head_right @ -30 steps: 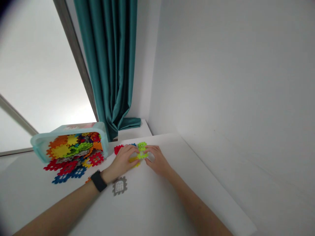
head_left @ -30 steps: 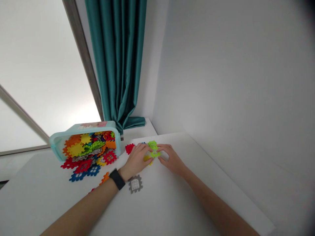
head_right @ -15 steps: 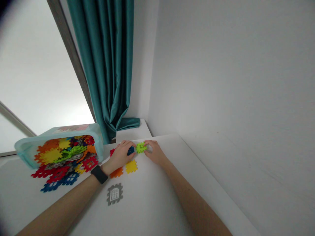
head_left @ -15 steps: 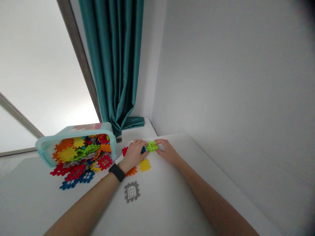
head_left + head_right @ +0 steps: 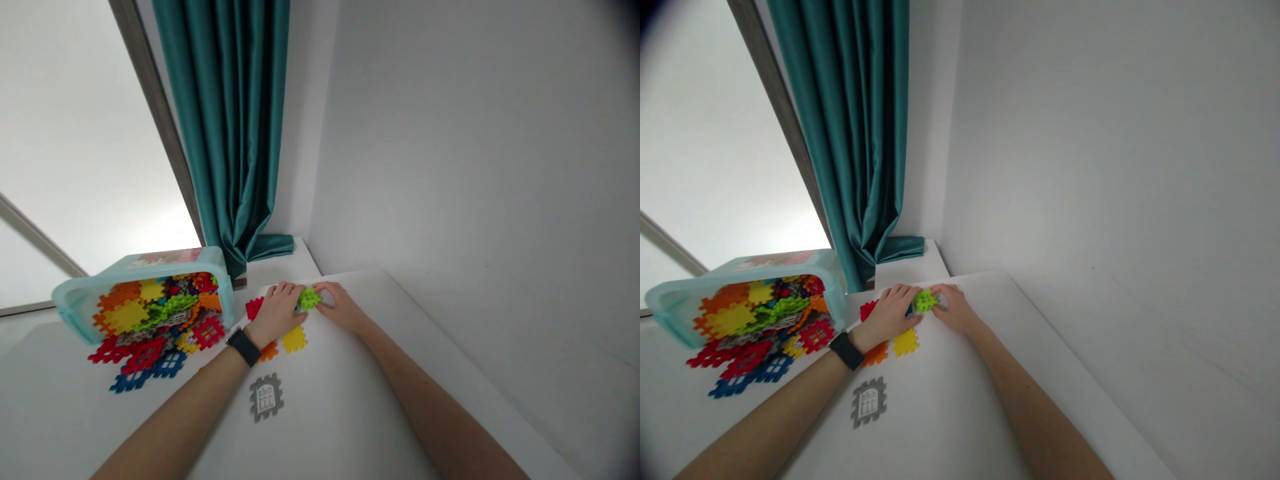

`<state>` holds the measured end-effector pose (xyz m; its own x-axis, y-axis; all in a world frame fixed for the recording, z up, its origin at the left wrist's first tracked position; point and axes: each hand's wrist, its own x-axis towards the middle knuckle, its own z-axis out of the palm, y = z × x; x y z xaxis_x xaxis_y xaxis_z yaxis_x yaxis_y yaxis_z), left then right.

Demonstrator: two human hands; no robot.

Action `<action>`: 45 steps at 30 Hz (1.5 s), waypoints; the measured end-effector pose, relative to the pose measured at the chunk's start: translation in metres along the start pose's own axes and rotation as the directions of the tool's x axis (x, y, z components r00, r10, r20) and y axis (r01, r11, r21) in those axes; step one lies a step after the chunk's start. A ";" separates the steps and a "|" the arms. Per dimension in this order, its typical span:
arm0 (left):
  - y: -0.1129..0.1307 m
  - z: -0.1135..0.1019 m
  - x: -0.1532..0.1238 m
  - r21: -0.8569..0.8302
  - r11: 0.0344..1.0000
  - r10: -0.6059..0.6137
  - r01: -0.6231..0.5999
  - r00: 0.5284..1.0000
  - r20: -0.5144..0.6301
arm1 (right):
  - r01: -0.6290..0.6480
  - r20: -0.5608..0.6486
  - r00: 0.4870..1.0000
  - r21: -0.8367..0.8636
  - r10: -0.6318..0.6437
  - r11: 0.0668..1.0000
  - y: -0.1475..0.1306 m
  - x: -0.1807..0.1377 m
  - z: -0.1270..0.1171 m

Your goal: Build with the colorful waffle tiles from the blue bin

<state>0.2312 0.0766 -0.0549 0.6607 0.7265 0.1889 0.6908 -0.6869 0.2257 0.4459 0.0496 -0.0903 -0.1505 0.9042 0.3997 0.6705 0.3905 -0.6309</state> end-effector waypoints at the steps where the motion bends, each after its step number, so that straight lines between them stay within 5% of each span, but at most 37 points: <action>1: 0.000 0.002 0.000 -0.006 1.000 -0.001 0.001 1.000 0.000 | -0.001 0.008 1.000 -0.005 0.001 1.000 0.000 0.000 0.000; 29: -0.003 0.005 0.004 -0.089 0.996 -0.034 0.032 0.999 -0.021 | 0.125 0.134 0.984 -0.048 -0.117 0.991 0.006 0.004 -0.008; 45: -0.002 0.008 0.003 -0.089 0.995 -0.051 0.046 0.997 -0.059 | 0.052 0.114 0.992 -0.019 -0.049 0.998 0.007 0.004 -0.005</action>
<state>0.2346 0.0801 -0.0627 0.6058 0.7607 0.2331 0.6918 -0.6483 0.3179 0.4538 0.0549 -0.0902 -0.2650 0.8976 0.3523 0.6753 0.4336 -0.5967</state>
